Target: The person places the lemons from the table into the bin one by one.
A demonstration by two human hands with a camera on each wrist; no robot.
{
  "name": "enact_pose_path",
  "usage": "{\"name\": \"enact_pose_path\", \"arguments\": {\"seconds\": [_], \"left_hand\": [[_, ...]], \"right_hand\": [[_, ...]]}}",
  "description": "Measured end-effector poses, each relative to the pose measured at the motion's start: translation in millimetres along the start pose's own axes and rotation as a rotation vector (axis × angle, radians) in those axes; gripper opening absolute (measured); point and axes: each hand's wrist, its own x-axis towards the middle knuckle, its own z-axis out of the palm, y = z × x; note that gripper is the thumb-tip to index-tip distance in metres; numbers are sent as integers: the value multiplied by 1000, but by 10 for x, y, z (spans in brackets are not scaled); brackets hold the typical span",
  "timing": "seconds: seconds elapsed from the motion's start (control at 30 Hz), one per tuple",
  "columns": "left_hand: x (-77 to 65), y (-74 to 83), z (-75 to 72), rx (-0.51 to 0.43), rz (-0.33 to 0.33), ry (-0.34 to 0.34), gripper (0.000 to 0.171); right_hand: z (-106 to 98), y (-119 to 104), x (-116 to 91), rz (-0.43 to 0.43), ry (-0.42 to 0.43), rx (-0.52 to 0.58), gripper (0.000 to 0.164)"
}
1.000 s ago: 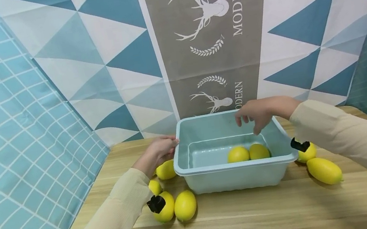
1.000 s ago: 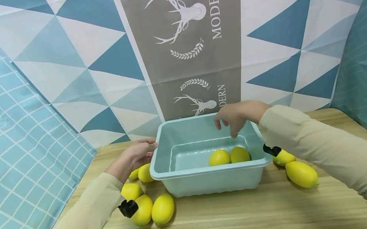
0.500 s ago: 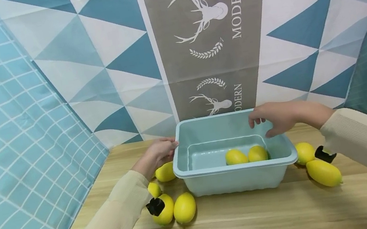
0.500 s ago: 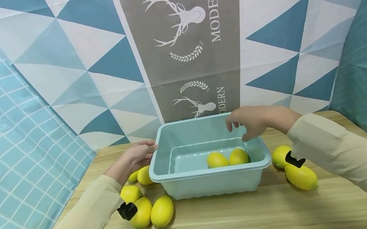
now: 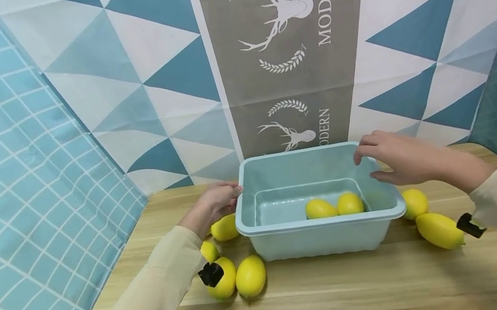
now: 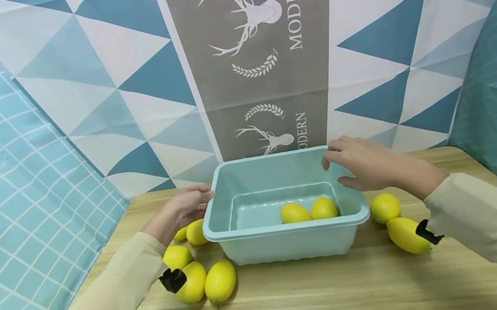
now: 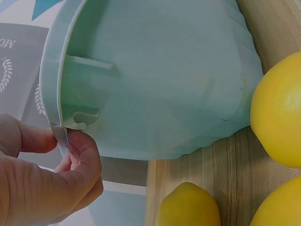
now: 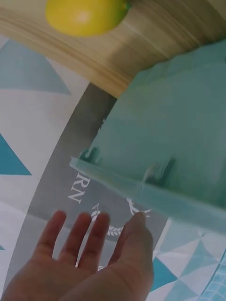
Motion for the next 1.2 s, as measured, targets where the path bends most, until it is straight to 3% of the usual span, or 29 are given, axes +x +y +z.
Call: {"name": "enact_pose_path", "arguments": {"seconds": [0.27, 0.6, 0.87, 1.2], "left_hand": [[10, -3, 6, -6, -2, -9, 38], [23, -17, -3, -9, 5, -19, 38], [16, 17, -7, -3, 1, 2, 39], [20, 8, 18, -3, -13, 26, 38]], "right_hand": [[79, 5, -154, -9, 188, -94, 40], [147, -5, -432, 108, 280, -195, 45], [248, 21, -683, 182, 274, -231, 46], [457, 76, -974, 215, 188, -219, 49]]}}
